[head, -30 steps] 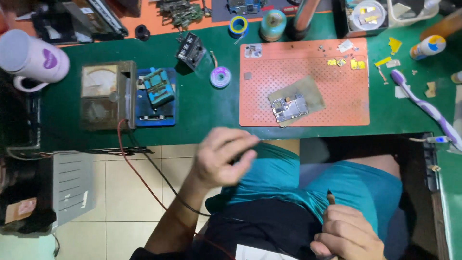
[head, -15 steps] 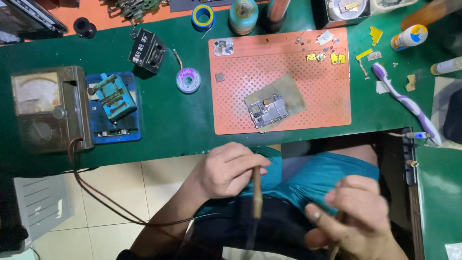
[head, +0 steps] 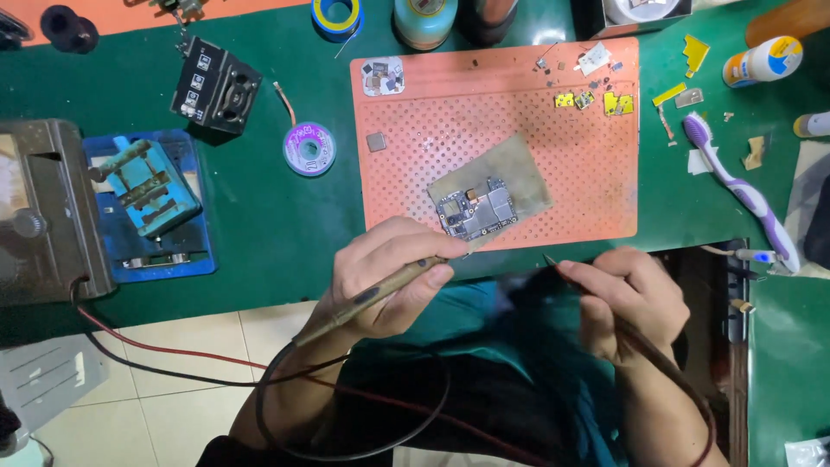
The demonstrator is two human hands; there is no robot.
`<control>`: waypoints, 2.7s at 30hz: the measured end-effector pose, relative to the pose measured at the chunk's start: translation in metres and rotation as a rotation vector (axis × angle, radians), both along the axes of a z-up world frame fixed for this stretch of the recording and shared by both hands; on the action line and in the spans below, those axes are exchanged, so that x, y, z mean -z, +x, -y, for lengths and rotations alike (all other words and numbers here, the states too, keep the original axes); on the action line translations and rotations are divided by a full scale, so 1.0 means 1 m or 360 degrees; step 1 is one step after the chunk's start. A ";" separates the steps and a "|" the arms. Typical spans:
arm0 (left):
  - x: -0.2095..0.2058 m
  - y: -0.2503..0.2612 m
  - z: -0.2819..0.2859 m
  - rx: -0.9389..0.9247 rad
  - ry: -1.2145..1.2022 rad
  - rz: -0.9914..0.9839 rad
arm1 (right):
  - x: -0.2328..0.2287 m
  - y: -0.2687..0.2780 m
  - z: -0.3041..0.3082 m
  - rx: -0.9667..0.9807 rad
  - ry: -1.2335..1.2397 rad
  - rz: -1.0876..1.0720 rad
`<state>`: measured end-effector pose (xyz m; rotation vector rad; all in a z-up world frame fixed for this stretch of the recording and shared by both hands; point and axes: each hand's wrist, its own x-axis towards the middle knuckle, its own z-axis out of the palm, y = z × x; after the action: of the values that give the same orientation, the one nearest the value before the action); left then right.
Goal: The person solders a small circuit board using a soldering iron and solder wire. They then clean the board with a toothbrush and test it with a multimeter. Finally, they use tweezers to place a small component onto the board and place it into a plastic bag.
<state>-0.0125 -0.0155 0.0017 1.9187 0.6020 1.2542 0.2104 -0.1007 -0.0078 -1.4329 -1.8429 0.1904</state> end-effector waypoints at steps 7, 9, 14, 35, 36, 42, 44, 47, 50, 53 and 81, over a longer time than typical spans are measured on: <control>0.000 -0.003 -0.001 0.0081 -0.0283 -0.0005 | -0.018 -0.018 -0.032 -0.0328 0.0241 0.0210; 0.004 -0.005 -0.001 0.0041 -0.0224 -0.0049 | -0.012 -0.025 -0.036 -0.0482 0.0184 0.0491; 0.009 -0.006 0.000 -0.0063 -0.0102 -0.0038 | -0.014 -0.043 -0.051 -0.0559 0.0151 0.0405; -0.005 0.000 -0.002 -0.0069 -0.0229 -0.0192 | -0.032 -0.014 -0.082 -0.0452 -0.0226 0.0631; -0.003 -0.001 -0.002 -0.0035 -0.0197 -0.0169 | -0.032 -0.015 -0.084 -0.0480 -0.0194 0.0645; -0.007 0.002 -0.008 0.0074 -0.0372 -0.0275 | -0.028 -0.022 -0.078 -0.0395 -0.0223 0.0581; -0.001 0.004 -0.007 0.0055 -0.0319 -0.0247 | -0.021 -0.015 -0.066 -0.0290 -0.0167 0.0434; 0.002 0.007 -0.007 -0.0025 -0.0229 -0.0200 | -0.018 -0.017 -0.047 -0.0249 -0.0051 0.0101; 0.002 0.010 -0.006 -0.0077 -0.0273 -0.0195 | -0.008 -0.016 -0.036 -0.0382 0.0001 -0.0167; 0.001 0.013 -0.006 -0.0079 -0.0352 -0.0280 | -0.001 -0.017 -0.035 -0.0432 0.0000 -0.0258; 0.004 0.016 -0.009 -0.0084 -0.0220 -0.0311 | -0.001 -0.021 -0.045 -0.0373 -0.0050 -0.0225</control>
<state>0.0038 -0.0068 -0.0024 1.9325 0.8230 1.0350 0.1895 -0.0559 -0.0064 -1.1896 -1.8940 0.4277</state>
